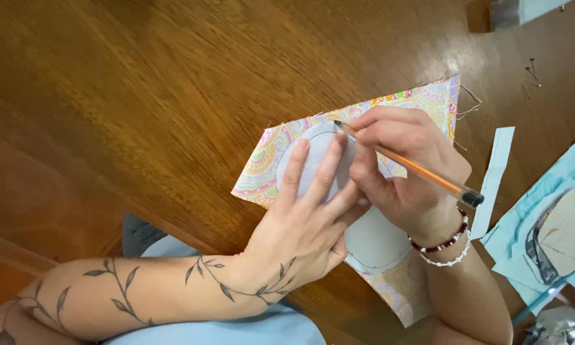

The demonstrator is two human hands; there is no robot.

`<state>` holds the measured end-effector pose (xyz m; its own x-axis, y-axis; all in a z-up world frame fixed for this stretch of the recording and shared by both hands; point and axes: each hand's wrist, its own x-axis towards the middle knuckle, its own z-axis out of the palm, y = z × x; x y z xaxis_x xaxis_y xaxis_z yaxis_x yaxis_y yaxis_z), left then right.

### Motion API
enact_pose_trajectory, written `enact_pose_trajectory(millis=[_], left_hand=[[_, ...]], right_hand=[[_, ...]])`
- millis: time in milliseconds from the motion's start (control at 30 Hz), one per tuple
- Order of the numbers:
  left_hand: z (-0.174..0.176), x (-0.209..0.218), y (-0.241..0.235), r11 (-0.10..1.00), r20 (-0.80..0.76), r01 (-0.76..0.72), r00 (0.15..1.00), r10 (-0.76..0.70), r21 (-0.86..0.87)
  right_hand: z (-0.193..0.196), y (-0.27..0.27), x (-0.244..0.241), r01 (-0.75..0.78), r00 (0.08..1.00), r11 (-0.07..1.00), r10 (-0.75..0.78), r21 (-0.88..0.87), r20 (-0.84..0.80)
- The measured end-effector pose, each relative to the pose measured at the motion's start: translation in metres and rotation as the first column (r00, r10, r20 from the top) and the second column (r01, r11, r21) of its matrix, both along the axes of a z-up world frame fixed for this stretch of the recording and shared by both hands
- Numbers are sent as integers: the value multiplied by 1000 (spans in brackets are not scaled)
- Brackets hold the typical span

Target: The person folds a piece of patterned fabric on a wooden table and places a paper pattern on top. They use a pencil to trace the outline of the pattern onto the fabric.

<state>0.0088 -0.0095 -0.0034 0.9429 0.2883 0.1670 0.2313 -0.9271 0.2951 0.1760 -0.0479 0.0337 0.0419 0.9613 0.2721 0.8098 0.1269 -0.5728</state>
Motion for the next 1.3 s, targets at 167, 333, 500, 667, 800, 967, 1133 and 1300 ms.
enact_pose_trajectory(millis=[167,333,500,667,800,967,1133,1300], left_hand=[[1,0,1,1000,-16,6,1000,-6,13],[-2,-1,-1,1000,-20,4,1000,-4,7],[-5,-1,-3,1000,-14,14,1000,-14,-18],[-9,-1,-5,1000,-24,24,999,-24,7],[-12,-1,-7,998,-46,68,997,-68,-11],[-19,-1,-13,992,-14,80,997,-82,-97],[-24,-1,-18,994,-32,58,998,-61,-89],[-27,-2,-21,998,-7,33,999,-34,-62]], right_hand=[[0,2,-3,12,1000,1000,-12,-22,-10],[1,6,-9,2,1000,1000,-3,-15,-23],[0,8,-13,-2,1000,1000,2,-16,-17],[2,8,-17,-11,999,999,9,-38,-51],[2,6,-19,-14,998,999,11,-45,-57],[2,4,-20,-44,995,991,33,-125,-93],[3,5,-24,-93,991,990,81,-109,-108],[2,4,-28,-78,993,993,70,-88,-92]])
